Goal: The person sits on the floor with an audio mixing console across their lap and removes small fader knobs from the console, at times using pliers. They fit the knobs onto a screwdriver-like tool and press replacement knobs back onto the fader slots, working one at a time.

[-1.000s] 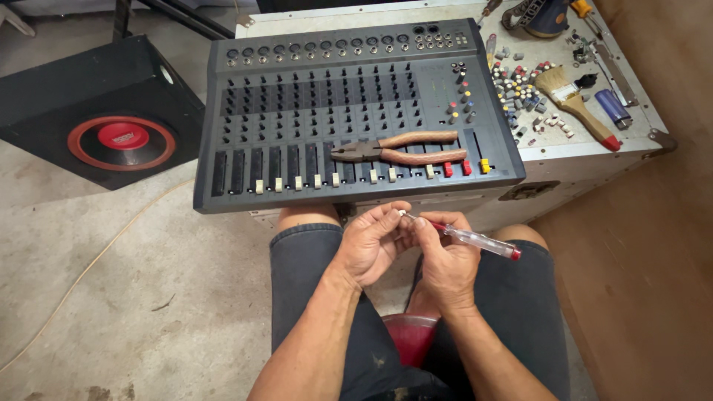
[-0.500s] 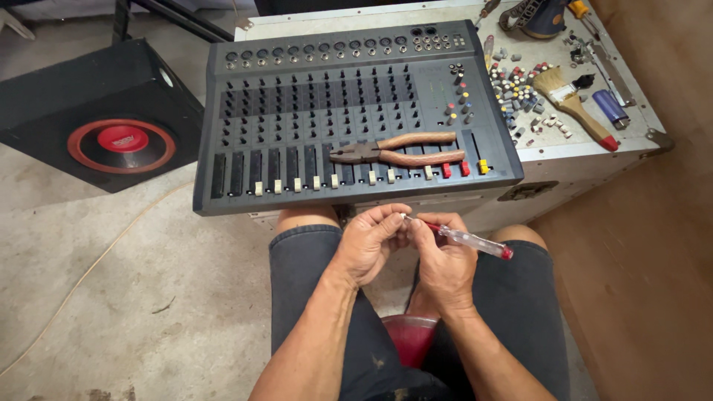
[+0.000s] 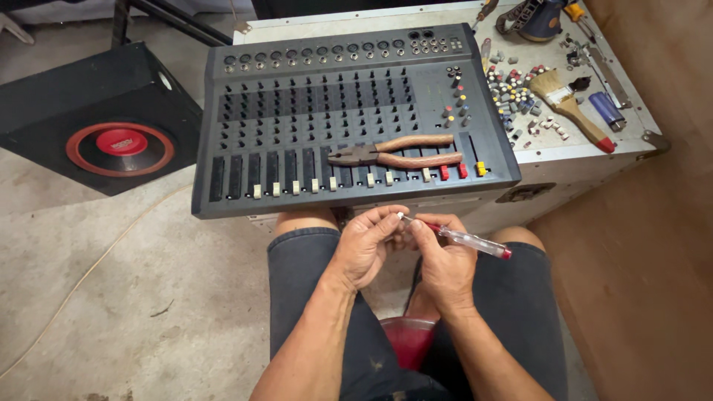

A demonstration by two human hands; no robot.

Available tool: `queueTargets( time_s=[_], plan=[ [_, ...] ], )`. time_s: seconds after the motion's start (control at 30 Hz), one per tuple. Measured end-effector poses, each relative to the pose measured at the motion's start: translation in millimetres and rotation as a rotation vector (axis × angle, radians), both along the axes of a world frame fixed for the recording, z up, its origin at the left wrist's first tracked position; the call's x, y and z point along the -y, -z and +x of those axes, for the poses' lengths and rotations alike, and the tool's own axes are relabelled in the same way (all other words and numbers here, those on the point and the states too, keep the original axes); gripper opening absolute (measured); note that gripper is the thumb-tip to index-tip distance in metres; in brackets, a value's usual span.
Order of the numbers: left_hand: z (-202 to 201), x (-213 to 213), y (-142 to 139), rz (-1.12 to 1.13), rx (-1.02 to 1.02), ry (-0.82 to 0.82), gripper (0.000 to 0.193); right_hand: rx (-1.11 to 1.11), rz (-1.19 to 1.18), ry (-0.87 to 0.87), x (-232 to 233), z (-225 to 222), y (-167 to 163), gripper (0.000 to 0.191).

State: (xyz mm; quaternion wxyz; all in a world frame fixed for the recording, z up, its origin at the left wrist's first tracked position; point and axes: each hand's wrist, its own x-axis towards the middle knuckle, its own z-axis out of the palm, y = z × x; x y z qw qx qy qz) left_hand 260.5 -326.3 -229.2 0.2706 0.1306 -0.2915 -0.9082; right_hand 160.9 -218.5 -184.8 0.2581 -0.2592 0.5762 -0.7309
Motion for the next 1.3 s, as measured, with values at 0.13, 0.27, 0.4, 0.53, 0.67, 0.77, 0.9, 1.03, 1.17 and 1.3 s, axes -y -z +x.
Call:
queueTargets(
  time_s=[0.13, 0.27, 0.4, 0.53, 0.67, 0.77, 0.9, 1.03, 1.17, 1.3],
  plan=[
    [1, 0, -1, -0.015, 0.033, -0.003, 0.024, 0.006, 0.027, -0.001, -2, -2, -1, 0.016],
    [0, 0, -5, -0.017, 0.012, -0.007, 0.024, -0.024, 0.032, 0.022, 0, -2, 0, 0.017],
    [-2, -1, -9, 0.0, -0.035, 0.011, 0.02, -0.032, -0.009, -0.012, 0, 0, 1, 0.017],
    [1, 4, -11, 0.048, -0.071, -0.068, 0.016, 0.04, -0.051, -0.059, -2, 2, 0, 0.027],
    [8, 17, -13, 0.046, -0.05, -0.149, 0.014, 0.221, -0.011, -0.004, -7, -6, -1, 0.03],
    [11, 22, -14, 0.046, -0.048, -0.171, 0.014, 0.351, -0.271, -0.128, -18, -12, 6, 0.02],
    [6, 17, -12, -0.023, 0.005, -0.174, 0.016, 0.194, 0.104, -0.103, -45, -6, 24, 0.022],
    [-1, 5, -9, -0.137, 0.104, -0.037, 0.019, 0.153, 0.34, -0.273, -71, 4, 44, 0.03],
    [-8, -9, -8, -0.221, 0.097, 0.022, 0.019, 0.086, 0.416, -0.358, -77, -2, 54, 0.032],
    [-5, -9, -10, -0.226, 0.073, 0.044, 0.02, 0.419, 0.465, -0.362, -64, -10, 55, 0.038]
  ],
)
